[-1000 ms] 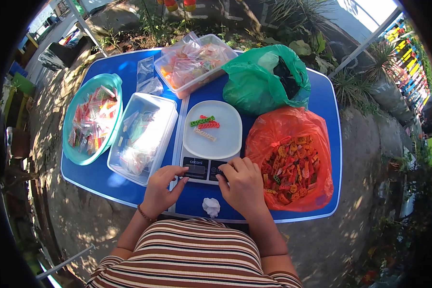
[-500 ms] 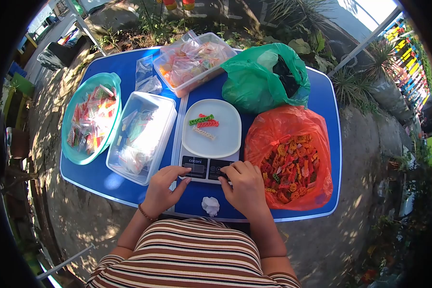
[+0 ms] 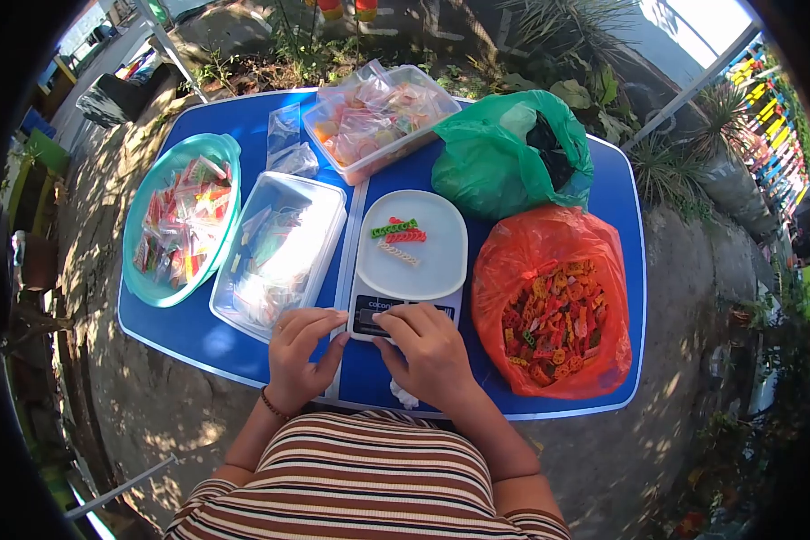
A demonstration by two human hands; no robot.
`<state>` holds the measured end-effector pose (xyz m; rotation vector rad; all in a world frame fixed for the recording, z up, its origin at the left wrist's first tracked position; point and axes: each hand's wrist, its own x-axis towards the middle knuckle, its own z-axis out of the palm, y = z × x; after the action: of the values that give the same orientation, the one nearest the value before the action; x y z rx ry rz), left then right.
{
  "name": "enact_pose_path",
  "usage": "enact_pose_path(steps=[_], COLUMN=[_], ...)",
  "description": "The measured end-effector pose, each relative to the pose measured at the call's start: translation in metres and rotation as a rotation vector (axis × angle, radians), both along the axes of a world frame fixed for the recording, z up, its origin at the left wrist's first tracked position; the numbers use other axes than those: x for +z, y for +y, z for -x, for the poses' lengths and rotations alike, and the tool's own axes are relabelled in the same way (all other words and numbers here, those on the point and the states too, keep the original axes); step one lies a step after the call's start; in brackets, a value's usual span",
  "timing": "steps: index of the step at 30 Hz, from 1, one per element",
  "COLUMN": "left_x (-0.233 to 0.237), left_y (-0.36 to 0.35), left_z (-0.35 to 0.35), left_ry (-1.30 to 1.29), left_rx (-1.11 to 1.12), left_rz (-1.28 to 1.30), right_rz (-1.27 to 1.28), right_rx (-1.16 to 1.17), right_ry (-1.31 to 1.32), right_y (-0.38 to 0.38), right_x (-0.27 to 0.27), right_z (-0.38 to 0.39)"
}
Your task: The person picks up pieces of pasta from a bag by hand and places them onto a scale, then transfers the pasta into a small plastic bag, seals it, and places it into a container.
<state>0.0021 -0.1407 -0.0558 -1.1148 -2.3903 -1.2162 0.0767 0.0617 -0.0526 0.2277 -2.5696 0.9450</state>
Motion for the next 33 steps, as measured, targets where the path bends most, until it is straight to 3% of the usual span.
enact_pose_path(steps=[4,9,16,19,22,25,29,33], left_x=[0.001,-0.003,-0.011,-0.011,-0.012,-0.012,-0.014,-0.009], left_y=[-0.025,-0.054,-0.073,-0.075,-0.074,-0.072,-0.072,-0.063], left_z=[0.011,0.016,0.009,0.01,0.011,0.013,0.013,0.012], left_ry=[0.031,0.023,-0.083,-0.091,-0.087,-0.084,-0.092,-0.121], left_rx=[0.184,0.339,0.339,0.321,0.319,0.323,0.295,0.413], left_rz=[0.037,0.079,0.068,0.072,0.077,0.09,0.15,-0.001], right_rz=[-0.02,-0.133,-0.57,-0.575,-0.638,-0.661,-0.508,-0.311], right_rx=[0.177,0.203,0.189,0.087,0.168,0.282,0.24,0.228], right_ry=[0.077,0.133,-0.358,0.022,-0.076,-0.379,-0.248,-0.066], right_y=[-0.035,-0.067,-0.095,-0.106,-0.108,-0.11,-0.106,-0.097], right_x=[-0.002,-0.003,0.007,-0.038,-0.041,-0.016,-0.022,-0.017], right_z=[0.031,0.078,0.141,0.16,0.165,0.165,0.157,0.139])
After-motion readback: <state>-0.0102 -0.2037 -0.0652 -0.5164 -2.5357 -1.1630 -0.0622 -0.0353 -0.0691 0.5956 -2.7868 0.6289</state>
